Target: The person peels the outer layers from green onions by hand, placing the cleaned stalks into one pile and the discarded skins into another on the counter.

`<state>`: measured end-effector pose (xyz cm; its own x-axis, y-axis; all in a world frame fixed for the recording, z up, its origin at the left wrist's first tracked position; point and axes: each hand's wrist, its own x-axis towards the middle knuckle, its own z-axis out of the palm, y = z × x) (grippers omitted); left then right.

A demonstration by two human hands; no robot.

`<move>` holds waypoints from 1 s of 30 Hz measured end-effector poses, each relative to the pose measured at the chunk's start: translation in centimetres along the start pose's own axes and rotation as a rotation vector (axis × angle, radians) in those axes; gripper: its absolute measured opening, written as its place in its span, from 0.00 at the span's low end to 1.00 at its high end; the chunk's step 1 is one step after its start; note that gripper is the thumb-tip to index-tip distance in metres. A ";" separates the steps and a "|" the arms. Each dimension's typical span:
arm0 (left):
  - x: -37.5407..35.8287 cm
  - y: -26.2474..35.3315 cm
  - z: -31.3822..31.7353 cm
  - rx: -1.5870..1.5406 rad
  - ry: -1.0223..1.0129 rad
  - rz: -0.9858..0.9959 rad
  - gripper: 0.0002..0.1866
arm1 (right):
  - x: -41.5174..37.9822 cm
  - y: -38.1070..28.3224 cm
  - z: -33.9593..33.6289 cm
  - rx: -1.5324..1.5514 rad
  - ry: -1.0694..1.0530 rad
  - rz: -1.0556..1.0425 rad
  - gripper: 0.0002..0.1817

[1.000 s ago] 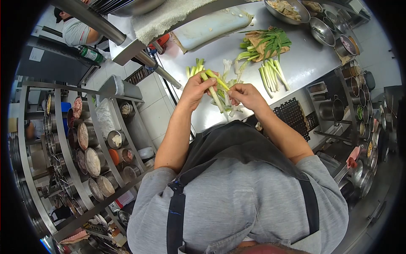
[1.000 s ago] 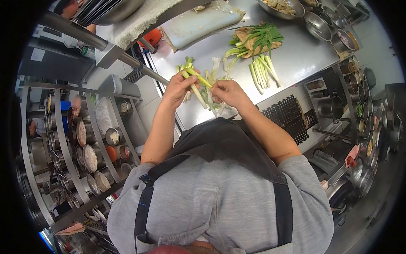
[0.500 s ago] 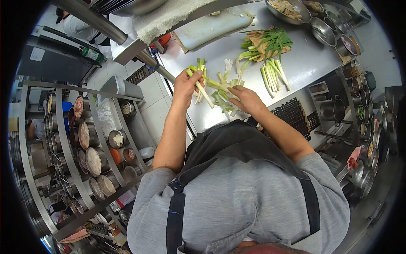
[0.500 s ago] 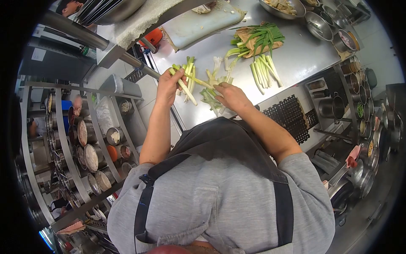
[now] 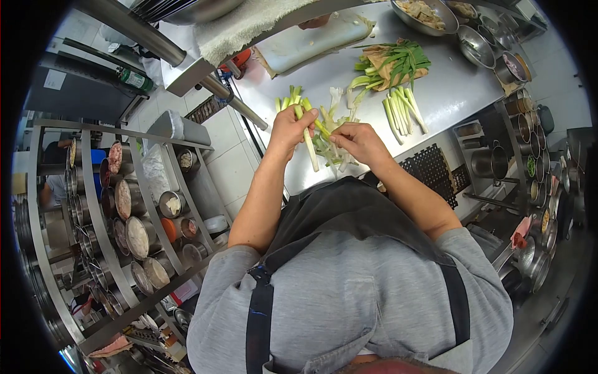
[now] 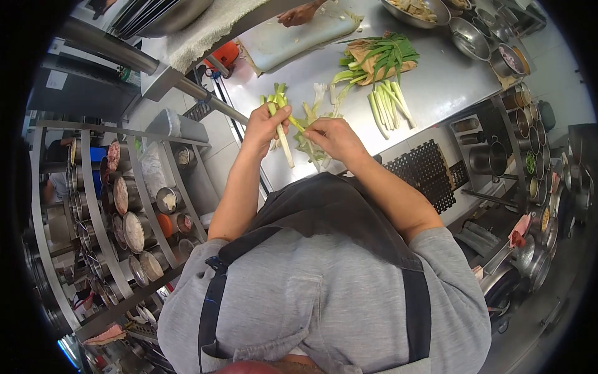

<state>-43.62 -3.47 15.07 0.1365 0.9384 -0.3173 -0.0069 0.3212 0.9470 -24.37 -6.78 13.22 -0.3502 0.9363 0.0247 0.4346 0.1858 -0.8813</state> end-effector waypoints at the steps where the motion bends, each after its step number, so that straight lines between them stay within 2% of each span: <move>1: 0.0 0.0 0.0 0.002 -0.002 -0.001 0.11 | -0.1 0.1 0.1 0.192 -0.022 0.151 0.09; 5: 0.1 0.1 -0.2 0.051 -0.045 -0.039 0.11 | -0.2 0.9 0.1 0.342 -0.069 0.302 0.10; 7: 0.0 0.3 -0.2 0.059 -0.065 -0.049 0.12 | -0.3 0.4 0.1 0.136 0.033 0.069 0.10; 10: -0.1 0.3 -0.1 0.103 -0.114 -0.070 0.12 | -0.1 0.8 0.0 0.140 -0.006 0.180 0.11; 12: -0.2 0.2 -0.1 0.130 -0.152 -0.061 0.12 | 0.1 1.9 0.3 0.181 0.023 0.168 0.12; 19: -0.2 -0.1 -1.1 0.075 -0.086 -0.063 0.10 | -0.1 2.7 -0.5 0.231 0.058 0.253 0.13; 23: -0.1 -0.1 -1.7 0.050 -0.146 -0.038 0.09 | -0.4 1.5 -0.3 0.136 0.045 0.141 0.13; 25: -0.1 -0.1 -1.6 0.054 -0.176 -0.041 0.10 | -0.4 1.0 0.2 0.080 0.090 0.021 0.13; 26: 0.0 -0.2 -1.7 0.026 -0.219 -0.045 0.11 | -0.4 1.0 0.2 0.079 0.090 0.021 0.13; 28: 0.1 -0.4 -1.7 -0.001 -0.261 -0.046 0.13 | -0.3 1.1 0.1 -0.009 -0.041 0.078 0.13; 30: 0.3 -0.7 -1.5 -0.022 -0.230 -0.045 0.17 | -0.3 0.9 0.1 -0.014 -0.011 0.145 0.13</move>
<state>-45.06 -3.25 14.24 0.3589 0.8702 -0.3374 -0.0169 0.3675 0.9299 -23.96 -6.89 12.33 -0.2920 0.9504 -0.1076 0.4926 0.0530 -0.8686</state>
